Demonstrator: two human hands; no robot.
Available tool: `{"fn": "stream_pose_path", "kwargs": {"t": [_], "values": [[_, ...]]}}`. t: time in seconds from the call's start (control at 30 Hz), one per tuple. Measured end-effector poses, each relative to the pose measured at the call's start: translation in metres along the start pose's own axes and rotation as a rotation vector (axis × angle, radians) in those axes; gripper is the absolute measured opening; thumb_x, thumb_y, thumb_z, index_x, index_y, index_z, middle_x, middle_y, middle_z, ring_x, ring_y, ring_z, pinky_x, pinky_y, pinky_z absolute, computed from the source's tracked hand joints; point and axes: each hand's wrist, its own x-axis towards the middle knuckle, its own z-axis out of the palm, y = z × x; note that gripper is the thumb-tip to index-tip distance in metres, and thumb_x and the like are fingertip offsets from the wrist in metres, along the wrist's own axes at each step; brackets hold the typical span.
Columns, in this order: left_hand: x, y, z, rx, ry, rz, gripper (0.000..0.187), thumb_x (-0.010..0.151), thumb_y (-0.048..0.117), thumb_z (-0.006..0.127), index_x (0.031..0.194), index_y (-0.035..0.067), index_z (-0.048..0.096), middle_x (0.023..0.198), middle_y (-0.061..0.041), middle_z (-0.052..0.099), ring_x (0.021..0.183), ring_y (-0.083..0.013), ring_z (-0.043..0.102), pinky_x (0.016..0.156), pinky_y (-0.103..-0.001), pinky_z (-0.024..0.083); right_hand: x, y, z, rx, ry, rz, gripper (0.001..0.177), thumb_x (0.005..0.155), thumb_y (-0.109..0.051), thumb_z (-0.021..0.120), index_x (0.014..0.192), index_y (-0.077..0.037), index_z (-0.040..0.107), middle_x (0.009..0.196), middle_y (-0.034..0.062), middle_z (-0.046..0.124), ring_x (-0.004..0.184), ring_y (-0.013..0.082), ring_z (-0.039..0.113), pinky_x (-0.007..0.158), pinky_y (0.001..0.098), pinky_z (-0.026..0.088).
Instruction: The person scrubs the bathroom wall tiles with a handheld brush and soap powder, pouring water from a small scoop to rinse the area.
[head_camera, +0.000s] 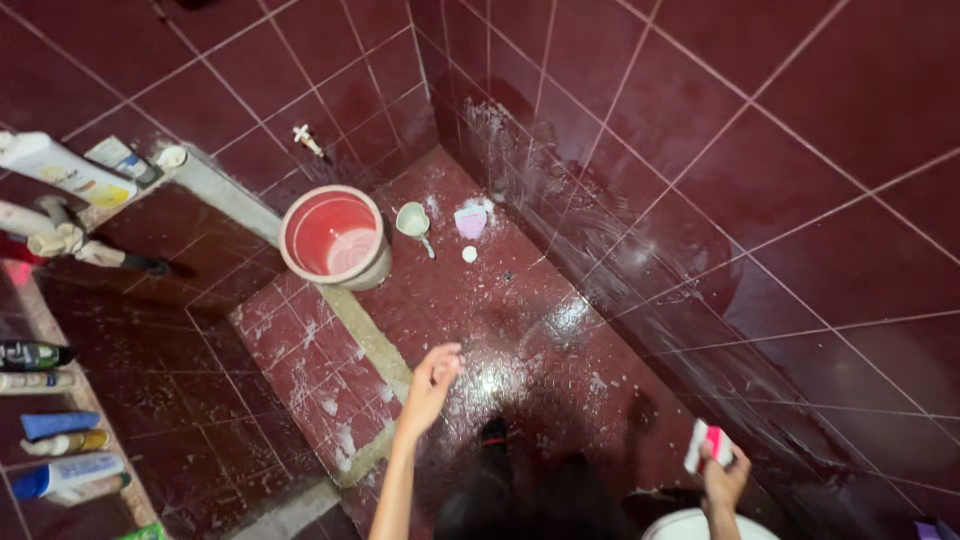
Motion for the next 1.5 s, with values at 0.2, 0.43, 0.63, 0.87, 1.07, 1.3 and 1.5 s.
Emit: {"fn": "stream_pose_path", "kwargs": {"t": [0.2, 0.43, 0.63, 0.87, 1.07, 1.3, 1.5], "values": [[0.021, 0.021, -0.032, -0.070, 0.015, 0.002, 0.028, 0.085, 0.010, 0.052, 0.111, 0.001, 0.051, 0.089, -0.007, 0.062, 0.082, -0.0097, 0.057, 0.073, -0.021, 0.046, 0.000, -0.040, 0.072, 0.119, -0.261, 0.139, 0.048, 0.079, -0.018, 0.063, 0.122, -0.007, 0.043, 0.111, 0.0137, 0.054, 0.098, 0.0184, 0.052, 0.083, 0.0295, 0.042], [0.055, 0.041, -0.045, -0.069, 0.050, 0.011, 0.027, 0.085, 0.009, 0.052, 0.110, 0.001, 0.050, 0.095, -0.007, 0.062, 0.089, -0.0103, 0.059, 0.078, -0.022, 0.047, 0.021, -0.133, 0.160, 0.011, -0.458, -0.035, 0.046, 0.080, -0.019, 0.062, 0.122, -0.009, 0.045, 0.107, 0.0129, 0.054, 0.096, 0.0194, 0.051, 0.080, 0.0302, 0.042], [0.099, 0.045, -0.062, -0.027, 0.202, 0.043, 0.030, 0.081, 0.006, 0.056, 0.111, 0.001, 0.051, 0.095, -0.007, 0.062, 0.088, -0.0117, 0.058, 0.080, -0.024, 0.045, 0.062, -0.187, 0.266, -0.121, -0.657, -0.221, 0.046, 0.077, -0.021, 0.063, 0.119, -0.011, 0.046, 0.106, 0.0113, 0.056, 0.095, 0.0179, 0.053, 0.079, 0.0294, 0.044], [0.169, 0.047, -0.081, -0.052, 0.413, -0.018, 0.029, 0.082, 0.008, 0.055, 0.111, 0.003, 0.053, 0.092, -0.007, 0.064, 0.085, -0.0118, 0.059, 0.079, -0.023, 0.045, 0.104, -0.290, 0.401, -0.569, -0.870, -0.800, 0.055, 0.071, -0.018, 0.065, 0.122, -0.016, 0.045, 0.094, 0.0169, 0.051, 0.091, 0.0318, 0.048, 0.080, 0.0405, 0.039], [0.228, 0.042, -0.088, -0.006, 0.369, -0.047, 0.028, 0.082, 0.009, 0.055, 0.110, 0.004, 0.054, 0.091, -0.007, 0.064, 0.085, -0.0114, 0.059, 0.078, -0.023, 0.045, 0.127, -0.349, 0.486, -1.010, -0.963, -1.203, 0.063, 0.062, -0.015, 0.068, 0.121, -0.018, 0.044, 0.094, 0.0144, 0.047, 0.092, 0.0296, 0.044, 0.075, 0.0388, 0.038], [0.302, -0.039, -0.117, -0.049, 0.231, -0.106, 0.028, 0.082, 0.010, 0.057, 0.109, 0.007, 0.055, 0.086, -0.005, 0.063, 0.078, -0.0104, 0.060, 0.071, -0.023, 0.047, 0.167, -0.302, 0.590, -1.267, -0.951, -1.593, 0.049, 0.065, -0.017, 0.064, 0.112, -0.019, 0.047, 0.099, 0.0131, 0.045, 0.094, 0.0279, 0.043, 0.076, 0.0399, 0.036], [0.395, -0.116, -0.147, -0.122, 0.125, -0.007, 0.030, 0.081, 0.010, 0.062, 0.109, 0.005, 0.056, 0.089, -0.002, 0.060, 0.080, -0.0082, 0.054, 0.072, -0.022, 0.044, 0.198, -0.270, 0.672, -1.700, -0.853, -1.674, 0.033, 0.080, -0.019, 0.046, 0.113, -0.017, 0.046, 0.098, 0.0098, 0.044, 0.092, 0.0261, 0.041, 0.075, 0.0407, 0.035]]}}
